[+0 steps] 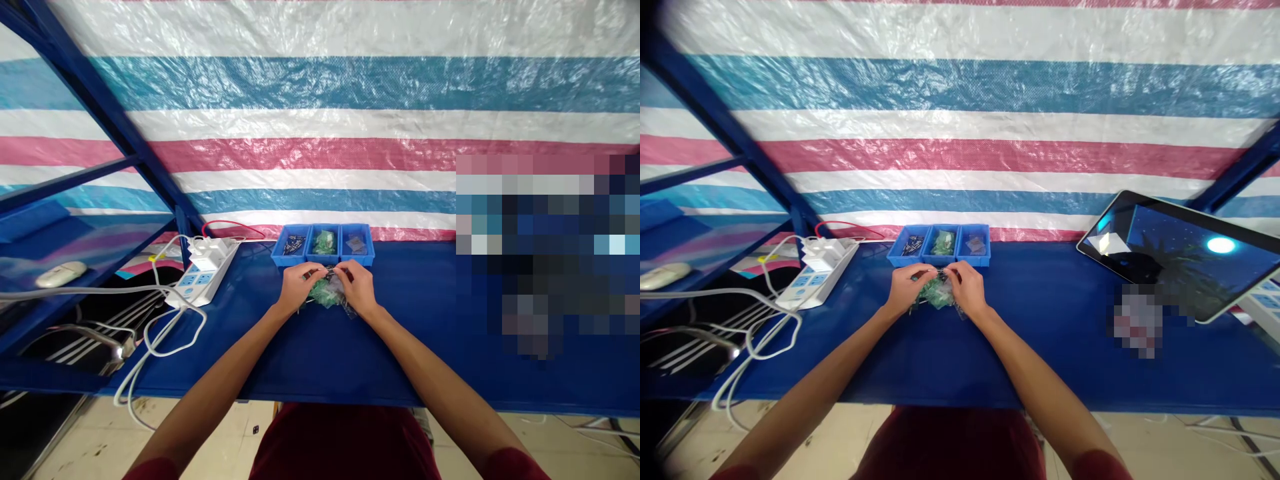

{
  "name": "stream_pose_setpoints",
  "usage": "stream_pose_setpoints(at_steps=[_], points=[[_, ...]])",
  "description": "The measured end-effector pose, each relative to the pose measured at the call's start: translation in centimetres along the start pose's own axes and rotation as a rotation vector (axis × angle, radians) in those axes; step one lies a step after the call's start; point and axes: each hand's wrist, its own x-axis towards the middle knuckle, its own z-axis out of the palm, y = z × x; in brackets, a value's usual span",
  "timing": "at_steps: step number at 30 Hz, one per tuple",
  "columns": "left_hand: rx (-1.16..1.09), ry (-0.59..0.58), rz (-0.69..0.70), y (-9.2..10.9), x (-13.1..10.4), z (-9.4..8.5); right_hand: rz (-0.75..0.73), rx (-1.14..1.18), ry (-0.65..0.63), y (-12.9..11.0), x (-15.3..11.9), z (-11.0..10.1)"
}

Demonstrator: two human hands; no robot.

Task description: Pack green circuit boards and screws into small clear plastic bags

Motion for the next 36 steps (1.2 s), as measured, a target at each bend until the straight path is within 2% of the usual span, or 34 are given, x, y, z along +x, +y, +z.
stream_pose_setpoints(at_steps=[6,10,17,25,30,36], points=[[-0.160,-0.001,-0.150,0.1,0.0,0.3,0.001,-0.016,-0.065,0.2,0.0,0.1],[-0.229,0.014,-0.157,0.1,0.0,0.3,0.014,-0.038,-0.051,0.1,0.1,0.0],[-0.043,-0.073,-0.060,0.5,-0.2,-0.1,0.020,-0.040,-0.036,0.2,0.1,-0.1],[0.155,-0.065,0.057,-0.4,0.0,-0.1,0.013,-0.049,-0.025,0.0,0.0,-0.1],[0.194,-0.025,0.185,-1.0,0.0,0.0,0.011,-0.052,-0.023,-0.2,0.1,-0.3],[0.191,0.056,0.275,-0.7,0.2,-0.1,0.008,-0.046,-0.031,-0.2,0.1,-0.3]])
